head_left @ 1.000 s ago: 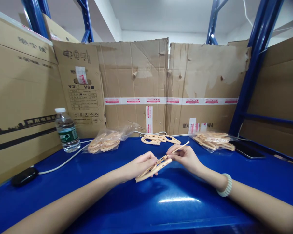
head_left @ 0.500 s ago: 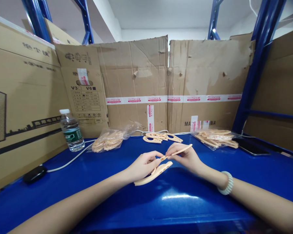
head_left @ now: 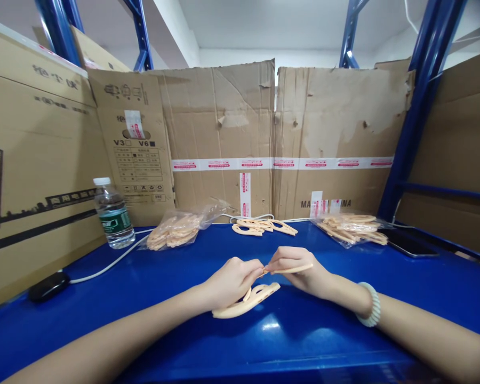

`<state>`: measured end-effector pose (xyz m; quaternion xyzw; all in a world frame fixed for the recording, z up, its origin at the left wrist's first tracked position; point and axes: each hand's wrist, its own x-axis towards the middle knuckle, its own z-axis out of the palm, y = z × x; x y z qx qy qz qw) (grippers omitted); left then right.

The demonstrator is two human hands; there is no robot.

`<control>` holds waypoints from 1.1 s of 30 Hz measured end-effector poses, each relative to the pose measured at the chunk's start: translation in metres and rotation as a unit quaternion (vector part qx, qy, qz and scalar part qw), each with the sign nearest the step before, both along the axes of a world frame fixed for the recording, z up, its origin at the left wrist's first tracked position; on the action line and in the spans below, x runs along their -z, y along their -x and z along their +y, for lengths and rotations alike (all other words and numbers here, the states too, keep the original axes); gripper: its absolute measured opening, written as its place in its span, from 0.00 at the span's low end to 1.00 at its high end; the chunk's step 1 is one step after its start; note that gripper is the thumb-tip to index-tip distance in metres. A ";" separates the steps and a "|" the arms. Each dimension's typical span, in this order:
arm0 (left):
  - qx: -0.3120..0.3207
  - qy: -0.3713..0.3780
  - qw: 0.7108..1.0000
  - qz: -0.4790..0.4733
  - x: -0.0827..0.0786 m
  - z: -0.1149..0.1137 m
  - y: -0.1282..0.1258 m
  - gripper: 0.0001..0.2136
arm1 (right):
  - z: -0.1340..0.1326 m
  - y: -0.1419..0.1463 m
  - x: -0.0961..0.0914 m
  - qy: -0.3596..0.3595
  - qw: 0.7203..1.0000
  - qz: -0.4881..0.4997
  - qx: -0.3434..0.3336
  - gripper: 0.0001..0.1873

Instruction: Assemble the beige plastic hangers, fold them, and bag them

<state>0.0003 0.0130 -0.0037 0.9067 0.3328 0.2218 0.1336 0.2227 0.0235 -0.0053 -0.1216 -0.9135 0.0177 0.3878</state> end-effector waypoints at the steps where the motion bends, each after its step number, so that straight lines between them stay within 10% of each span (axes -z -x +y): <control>1: -0.002 -0.010 1.000 0.008 0.001 0.000 0.000 0.16 | 0.000 0.000 0.000 -0.019 1.000 -0.012 0.008 0.15; 9: -0.005 0.126 0.990 -0.069 0.002 0.006 0.001 0.17 | 0.000 0.000 -0.008 -0.127 0.992 -0.014 0.017 0.10; 14: 0.017 0.458 0.847 -0.268 0.007 0.023 0.008 0.14 | 0.022 -0.026 -0.020 0.109 0.973 0.093 0.180 0.11; 19: -0.036 0.521 0.751 -0.404 0.002 0.029 0.012 0.08 | 0.043 -0.050 -0.013 0.353 0.886 -0.014 0.301 0.41; 23: -0.110 0.542 0.695 -0.459 -0.004 0.029 0.009 0.08 | 0.040 -0.051 -0.009 0.436 0.850 -0.076 0.286 0.41; 28: -0.125 0.540 0.678 -0.483 -0.008 0.027 0.005 0.11 | 0.030 -0.044 -0.015 0.433 0.836 -0.126 0.313 0.26; 33: -0.123 0.534 0.689 -0.475 -0.011 0.024 0.005 0.13 | 0.014 -0.030 -0.020 0.201 0.896 -0.114 0.380 0.20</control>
